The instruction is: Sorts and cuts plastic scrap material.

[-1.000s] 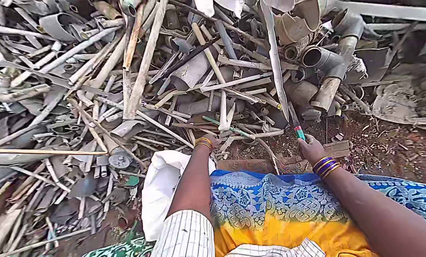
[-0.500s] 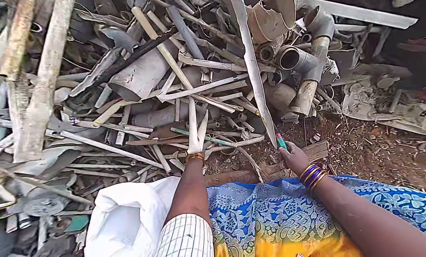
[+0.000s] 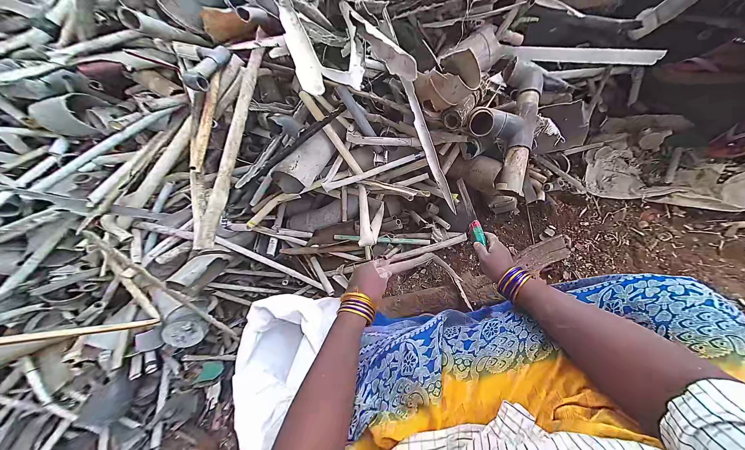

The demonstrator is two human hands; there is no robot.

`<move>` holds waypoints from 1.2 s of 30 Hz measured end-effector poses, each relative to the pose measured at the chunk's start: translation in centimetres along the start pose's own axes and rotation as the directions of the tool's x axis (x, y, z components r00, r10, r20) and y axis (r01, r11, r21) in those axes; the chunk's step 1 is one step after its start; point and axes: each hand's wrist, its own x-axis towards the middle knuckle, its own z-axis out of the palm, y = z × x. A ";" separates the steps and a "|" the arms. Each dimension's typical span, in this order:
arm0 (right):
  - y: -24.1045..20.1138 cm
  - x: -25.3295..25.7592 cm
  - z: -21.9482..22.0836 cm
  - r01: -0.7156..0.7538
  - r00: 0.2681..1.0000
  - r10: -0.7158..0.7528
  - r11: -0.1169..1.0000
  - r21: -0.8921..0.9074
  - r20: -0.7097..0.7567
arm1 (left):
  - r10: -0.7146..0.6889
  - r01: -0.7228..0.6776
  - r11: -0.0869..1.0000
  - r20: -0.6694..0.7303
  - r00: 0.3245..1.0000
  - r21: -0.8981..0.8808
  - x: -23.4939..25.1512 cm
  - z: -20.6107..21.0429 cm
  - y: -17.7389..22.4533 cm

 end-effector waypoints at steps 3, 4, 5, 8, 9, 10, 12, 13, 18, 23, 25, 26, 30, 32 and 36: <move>0.4 -1.8 0.4 0.154 0.977 -0.136 0.983 -0.102 0.167 | 0.049 -0.088 0.983 -0.233 0.971 -0.164 -3.8 1.0 -1.1; 0.7 -2.0 0.7 0.210 0.944 -0.167 0.970 -0.127 0.285 | 0.062 -0.138 0.968 -0.331 0.942 -0.210 -4.8 1.7 -1.3; 1.1 -2.2 1.1 0.249 0.907 -0.186 0.961 -0.124 0.378 | 0.080 -0.194 0.953 -0.422 0.903 -0.235 -5.7 2.4 -1.4; 1.1 -3.6 1.8 0.279 0.871 -0.214 0.957 -0.085 0.441 | 0.167 -0.344 0.920 -0.604 0.779 -0.189 -7.9 4.0 -1.1; 1.0 -4.0 1.8 0.290 0.858 -0.224 0.954 -0.077 0.462 | 0.209 -0.392 0.909 -0.657 0.724 -0.143 -8.4 4.6 -1.1; 1.0 -4.1 1.7 0.304 0.839 -0.233 0.950 -0.069 0.491 | 0.248 -0.438 0.894 -0.711 0.658 -0.093 -8.8 5.1 -1.1; 1.2 -4.3 1.4 0.308 0.829 -0.246 0.950 -0.043 0.502 | 0.299 -0.498 0.867 -0.789 0.538 -0.011 -9.3 5.9 -1.1; 1.2 -4.4 1.2 0.300 0.841 -0.243 0.953 -0.043 0.484 | 0.319 -0.515 0.857 -0.813 0.487 0.028 -9.5 6.2 -1.0; 1.0 -4.0 0.4 0.189 0.948 -0.167 0.980 -0.058 0.269 | 0.384 -0.472 0.864 -0.833 0.397 0.174 -11.0 6.3 -0.7; 2.0 -2.8 0.5 0.095 0.988 -0.088 0.994 -0.049 0.128 | 0.370 -0.419 0.889 -0.828 0.421 0.185 -12.3 5.9 -0.6; 2.1 -2.8 0.2 0.102 0.989 -0.094 0.993 -0.065 0.115 | 0.366 -0.407 0.891 -0.852 0.375 0.203 -12.6 5.7 -1.0; 2.1 -2.9 0.1 0.105 0.989 -0.096 0.992 -0.076 0.112 | 0.356 -0.391 0.895 -0.873 0.332 0.216 -12.8 5.5 -1.4; 2.1 -2.7 0.0 0.127 0.988 -0.115 0.986 -0.111 0.107 | 0.084 -0.205 0.978 -0.950 0.302 0.021 -15.0 2.4 -5.3; 2.5 -2.4 -0.1 0.115 0.989 -0.103 0.986 -0.118 0.108 | -0.188 -0.081 0.967 -0.892 0.410 -0.241 -16.9 -0.6 -8.5; 3.3 -1.6 -0.1 0.124 0.991 -0.115 0.980 -0.155 0.067 | -0.612 0.166 0.785 -0.705 0.358 -0.597 -18.1 -4.7 -16.5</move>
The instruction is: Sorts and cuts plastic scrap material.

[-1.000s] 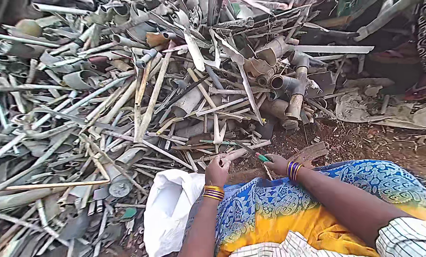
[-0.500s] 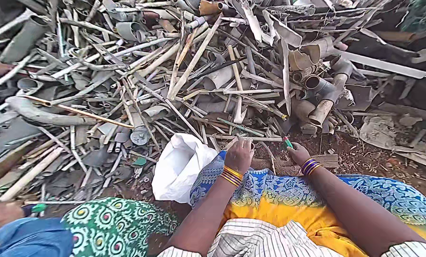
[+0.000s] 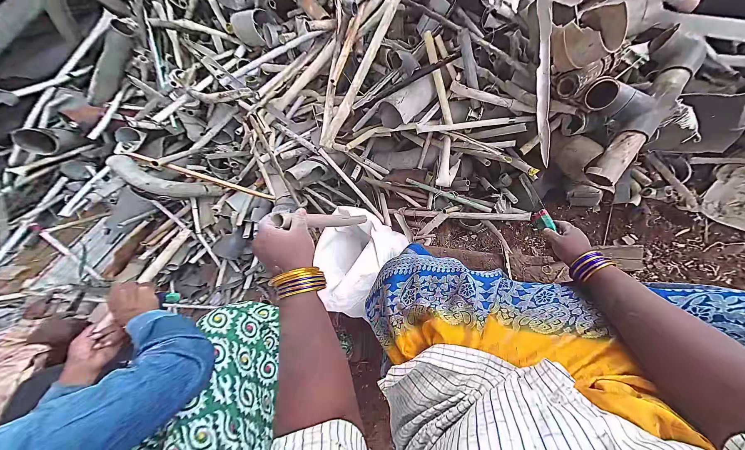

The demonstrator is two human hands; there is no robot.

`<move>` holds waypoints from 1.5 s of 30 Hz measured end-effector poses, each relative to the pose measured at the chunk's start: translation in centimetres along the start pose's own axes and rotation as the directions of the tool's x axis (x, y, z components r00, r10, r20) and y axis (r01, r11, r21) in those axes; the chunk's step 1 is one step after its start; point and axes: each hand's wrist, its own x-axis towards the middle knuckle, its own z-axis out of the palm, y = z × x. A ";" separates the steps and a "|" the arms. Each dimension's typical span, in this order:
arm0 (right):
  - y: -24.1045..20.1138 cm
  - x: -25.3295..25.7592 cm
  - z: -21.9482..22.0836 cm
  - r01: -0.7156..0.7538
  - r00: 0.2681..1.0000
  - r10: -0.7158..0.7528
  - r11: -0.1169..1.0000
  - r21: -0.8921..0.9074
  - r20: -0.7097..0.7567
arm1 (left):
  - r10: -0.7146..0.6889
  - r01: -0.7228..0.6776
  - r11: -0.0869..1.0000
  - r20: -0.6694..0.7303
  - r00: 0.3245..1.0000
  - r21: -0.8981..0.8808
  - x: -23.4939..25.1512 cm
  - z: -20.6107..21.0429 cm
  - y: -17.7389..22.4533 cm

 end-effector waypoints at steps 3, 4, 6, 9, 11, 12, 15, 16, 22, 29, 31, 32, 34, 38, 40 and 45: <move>0.4 0.5 0.2 -0.011 1.000 0.011 1.000 -0.004 -0.007 | -0.167 0.166 0.983 0.007 0.986 0.078 3.2 -0.3 -3.8; 0.6 0.8 0.2 -0.010 1.000 0.010 1.000 0.006 -0.005 | -0.192 0.191 0.978 0.007 0.981 0.083 3.8 0.1 -5.0; 0.9 1.5 0.4 0.005 1.000 -0.005 1.000 0.019 0.001 | -0.237 0.233 0.969 0.035 0.971 0.084 4.4 1.7 -7.4; 0.7 1.9 0.3 0.005 1.000 -0.005 1.000 0.006 0.009 | -0.350 0.318 0.936 0.339 0.873 0.150 3.9 5.6 -11.1; 0.7 2.1 0.3 0.004 1.000 -0.004 1.000 -0.014 0.012 | -0.411 0.314 0.911 0.541 0.734 0.266 2.9 7.6 -12.2; 0.6 2.2 0.2 -0.006 1.000 0.006 1.000 -0.022 0.021 | -0.409 0.261 0.909 0.576 0.708 0.325 2.5 8.4 -12.0; 0.4 2.5 0.3 -0.039 0.998 0.042 0.998 -0.053 0.053 | -0.284 0.003 0.901 0.585 0.759 0.433 2.0 9.4 -7.1; 0.2 2.5 0.3 -0.058 0.995 0.063 0.996 -0.071 0.075 | -0.216 -0.086 0.902 0.614 0.759 0.424 1.6 9.7 -4.4; -0.6 3.8 0.9 0.033 0.912 0.199 0.836 -0.548 0.359 | 0.011 -0.687 0.695 0.953 0.303 0.210 -3.2 19.6 9.2; -3.8 3.8 0.1 0.198 0.757 0.334 0.703 -0.684 0.562 | -0.057 -0.898 0.398 0.982 0.181 0.189 -5.2 33.1 15.0; -3.9 4.4 -0.2 0.161 0.750 0.358 0.717 -0.678 0.557 | -0.084 -0.874 0.428 0.973 0.215 0.231 -5.6 35.9 14.8; -3.9 4.8 -0.4 0.144 0.749 0.370 0.719 -0.680 0.550 | -0.121 -0.877 0.411 0.969 0.217 0.248 -5.9 37.4 14.3; -4.0 5.5 -0.7 0.127 0.738 0.391 0.721 -0.681 0.551 | -0.170 -0.878 0.389 0.958 0.229 0.279 -6.4 40.4 12.5; -4.0 6.8 -1.0 0.108 0.720 0.410 0.731 -0.674 0.560 | -0.001 -0.843 0.480 0.961 0.275 0.242 -5.5 46.5 7.5; -3.8 7.3 -1.0 0.095 0.717 0.409 0.745 -0.661 0.564 | 0.084 -0.861 0.479 0.967 0.239 0.171 -5.3 47.9 7.2; -3.3 8.2 -0.7 0.081 0.706 0.422 0.749 -0.657 0.568 | 0.112 -0.824 0.535 0.952 0.286 0.185 -5.9 51.0 8.2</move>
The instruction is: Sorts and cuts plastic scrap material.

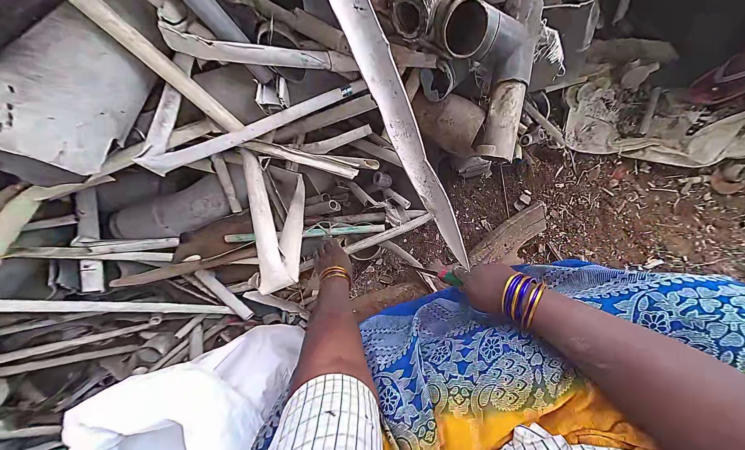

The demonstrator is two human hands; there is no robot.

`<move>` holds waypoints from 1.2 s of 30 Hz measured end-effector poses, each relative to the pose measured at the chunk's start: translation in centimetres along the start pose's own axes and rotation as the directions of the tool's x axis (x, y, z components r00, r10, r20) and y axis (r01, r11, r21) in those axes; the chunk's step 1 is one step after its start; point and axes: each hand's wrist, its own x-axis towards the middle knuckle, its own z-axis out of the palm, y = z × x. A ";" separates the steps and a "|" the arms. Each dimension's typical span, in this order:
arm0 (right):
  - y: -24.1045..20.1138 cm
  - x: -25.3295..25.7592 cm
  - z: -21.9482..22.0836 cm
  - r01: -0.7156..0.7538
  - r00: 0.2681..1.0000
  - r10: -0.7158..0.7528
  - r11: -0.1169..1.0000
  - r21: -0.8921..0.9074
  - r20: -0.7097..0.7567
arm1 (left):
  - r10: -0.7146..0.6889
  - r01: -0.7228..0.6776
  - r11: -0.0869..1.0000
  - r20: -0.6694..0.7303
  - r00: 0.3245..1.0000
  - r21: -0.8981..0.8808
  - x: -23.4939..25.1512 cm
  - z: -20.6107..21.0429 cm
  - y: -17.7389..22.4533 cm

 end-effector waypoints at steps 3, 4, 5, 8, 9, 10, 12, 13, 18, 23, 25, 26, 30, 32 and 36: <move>0.4 -0.1 0.1 0.006 1.000 -0.006 1.000 -0.007 0.017 | -0.045 0.044 0.999 0.005 0.999 0.002 1.5 1.3 0.8; 0.5 -0.2 0.1 0.008 1.000 -0.008 1.000 -0.002 0.017 | -0.062 0.062 0.998 0.008 0.998 -0.008 1.7 1.5 0.9; 0.7 -0.3 0.2 0.006 1.000 -0.006 1.000 0.008 0.015 | -0.077 0.077 0.997 0.009 0.997 -0.013 1.6 1.5 1.1; 1.0 -0.8 0.1 -0.044 0.999 0.045 0.998 0.052 -0.016 | -0.071 0.070 0.997 0.047 0.996 0.022 0.7 0.5 1.5; 1.0 -1.1 -0.1 -0.071 0.997 0.074 0.995 0.067 -0.033 | -0.053 0.049 0.997 0.073 0.996 0.062 0.4 0.0 1.5; 1.1 -1.5 -0.2 -0.099 0.993 0.103 0.992 0.078 -0.050 | -0.031 0.022 0.995 0.093 0.995 0.099 0.2 -0.4 1.4; 1.4 -2.2 -0.3 -0.142 0.985 0.150 0.985 0.094 -0.089 | -0.010 -0.012 0.985 0.125 0.992 0.174 -0.1 -0.4 0.9; 1.6 -2.6 -0.3 -0.153 0.981 0.164 0.983 0.104 -0.105 | -0.007 -0.021 0.980 0.141 0.990 0.198 -0.7 -0.5 0.6; 2.5 -4.8 0.3 -0.158 0.977 0.166 0.985 0.069 -0.131 | -0.017 -0.004 0.989 0.146 0.989 0.146 -3.6 -0.2 -0.9; 2.9 -7.2 0.4 -0.224 0.938 0.259 0.960 0.168 -0.230 | -0.117 0.126 0.986 0.081 0.990 -0.110 -5.1 0.1 -2.4; 3.3 -7.0 0.3 -0.205 0.915 0.280 0.943 0.262 -0.291 | -0.173 0.176 0.984 0.101 0.980 -0.031 -5.4 -0.2 -1.7; 3.4 -6.7 0.2 -0.184 0.908 0.279 0.935 0.302 -0.312 | -0.206 0.209 0.978 0.101 0.973 -0.022 -5.3 0.0 -1.3; 3.6 -5.3 0.1 -0.132 0.897 0.268 0.922 0.365 -0.352 | -0.334 0.326 0.859 0.050 0.941 -0.395 -5.9 -0.6 0.4; 3.4 -4.5 0.2 -0.143 0.888 0.258 0.941 0.307 -0.380 | -0.287 0.285 0.875 0.055 0.956 -0.391 -6.0 -0.6 0.1; 3.5 -3.9 0.1 -0.137 0.847 0.247 0.957 0.256 -0.471 | -0.217 0.213 0.933 0.020 0.976 -0.289 -5.2 -1.0 0.1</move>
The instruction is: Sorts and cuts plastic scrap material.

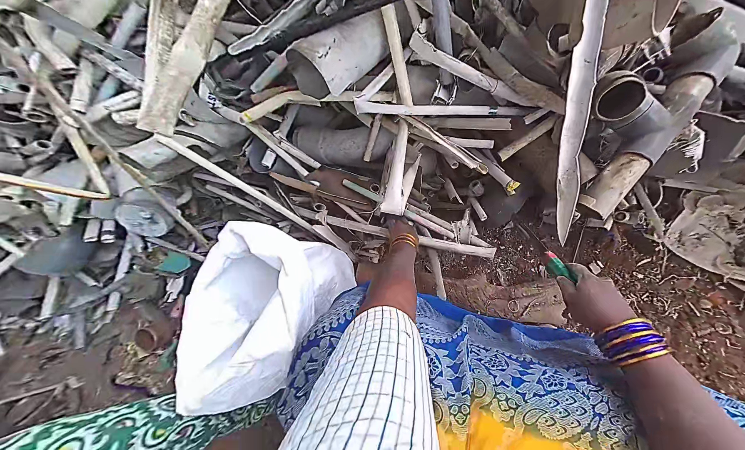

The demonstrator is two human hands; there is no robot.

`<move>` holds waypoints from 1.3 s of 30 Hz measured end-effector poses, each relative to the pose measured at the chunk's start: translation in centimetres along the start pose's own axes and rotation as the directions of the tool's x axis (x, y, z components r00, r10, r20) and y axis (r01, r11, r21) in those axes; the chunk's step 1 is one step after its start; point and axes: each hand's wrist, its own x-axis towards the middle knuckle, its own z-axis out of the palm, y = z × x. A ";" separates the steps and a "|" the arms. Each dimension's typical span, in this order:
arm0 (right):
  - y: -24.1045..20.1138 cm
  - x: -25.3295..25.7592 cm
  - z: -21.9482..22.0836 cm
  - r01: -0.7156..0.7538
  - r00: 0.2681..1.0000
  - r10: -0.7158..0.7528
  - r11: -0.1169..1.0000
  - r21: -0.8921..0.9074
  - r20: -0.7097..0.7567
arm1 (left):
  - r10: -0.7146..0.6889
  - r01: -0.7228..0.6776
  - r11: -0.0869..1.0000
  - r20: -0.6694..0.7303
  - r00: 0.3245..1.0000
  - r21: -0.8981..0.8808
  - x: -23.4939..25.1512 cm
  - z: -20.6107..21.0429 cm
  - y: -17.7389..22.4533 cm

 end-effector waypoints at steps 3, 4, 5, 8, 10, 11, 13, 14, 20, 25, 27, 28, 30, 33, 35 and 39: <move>-0.1 0.0 -0.4 0.018 0.996 -0.015 0.999 0.035 -0.087 | -0.008 0.008 1.000 0.000 1.000 -0.003 -0.9 -2.1 1.0; -0.1 -0.1 -0.5 0.023 0.994 -0.017 0.999 0.050 -0.108 | -0.012 0.011 1.000 0.005 1.000 0.015 -1.3 -2.5 1.3; -0.1 -0.2 -0.6 0.027 0.992 -0.019 0.998 0.063 -0.123 | -0.013 0.012 0.999 0.018 1.000 0.033 -1.8 -3.0 1.4; -0.4 -0.4 -1.1 0.044 0.988 -0.031 0.996 0.080 -0.151 | -0.008 0.006 0.999 0.050 0.999 0.045 -3.6 -5.0 1.7; -0.8 -0.5 -0.9 0.065 0.985 -0.051 0.994 0.085 -0.166 | 0.011 -0.014 0.999 0.058 0.998 0.048 -4.3 -5.6 1.5; -1.1 -0.5 -0.6 0.068 0.985 -0.054 0.994 0.082 -0.162 | 0.027 -0.029 0.999 0.056 0.998 0.038 -4.4 -5.2 1.3; -1.8 -0.2 -0.2 0.058 0.989 -0.048 0.996 0.071 -0.142 | 0.112 -0.120 0.990 0.093 0.989 0.079 -4.0 -3.6 1.9; -2.0 0.0 -0.1 0.049 0.991 -0.041 0.997 0.056 -0.127 | 0.165 -0.180 0.978 0.143 0.976 0.102 -4.2 -2.8 3.1; -2.9 0.0 0.8 -0.012 0.999 0.011 1.000 -0.027 -0.034 | 0.258 -0.283 0.957 0.262 0.930 0.066 -9.6 -0.9 10.2; -3.4 -0.8 0.1 -0.029 0.999 0.029 1.000 0.000 -0.032 | 0.389 -0.432 0.896 0.290 0.874 0.099 -12.3 -7.6 7.8; -3.9 -1.1 -0.1 0.004 0.999 -0.003 1.000 0.031 -0.035 | 0.400 -0.434 0.895 0.252 0.881 0.098 -13.4 -9.3 6.4; -4.0 -1.3 0.0 0.031 0.999 -0.028 0.997 0.066 -0.033 | 0.411 -0.448 0.889 0.257 0.874 0.101 -14.3 -10.0 5.5; -4.2 -1.7 0.2 0.107 0.994 -0.096 0.970 0.219 -0.059 | 0.460 -0.475 0.880 0.242 0.854 0.003 -15.8 -11.1 3.3; -4.5 -2.8 1.6 0.248 0.960 -0.138 0.817 0.520 -0.242 | 0.447 -0.409 0.880 0.124 0.886 -0.243 -19.1 -12.2 -0.4; -5.1 -4.4 2.5 0.321 0.935 -0.174 0.785 0.530 -0.308 | 0.358 -0.311 0.854 0.037 0.933 -0.417 -21.0 -12.4 -2.4; -4.6 -7.2 3.5 0.489 0.871 -0.462 0.796 0.357 -0.165 | 0.217 -0.160 0.662 -0.016 0.976 -0.732 -23.8 -11.8 -5.1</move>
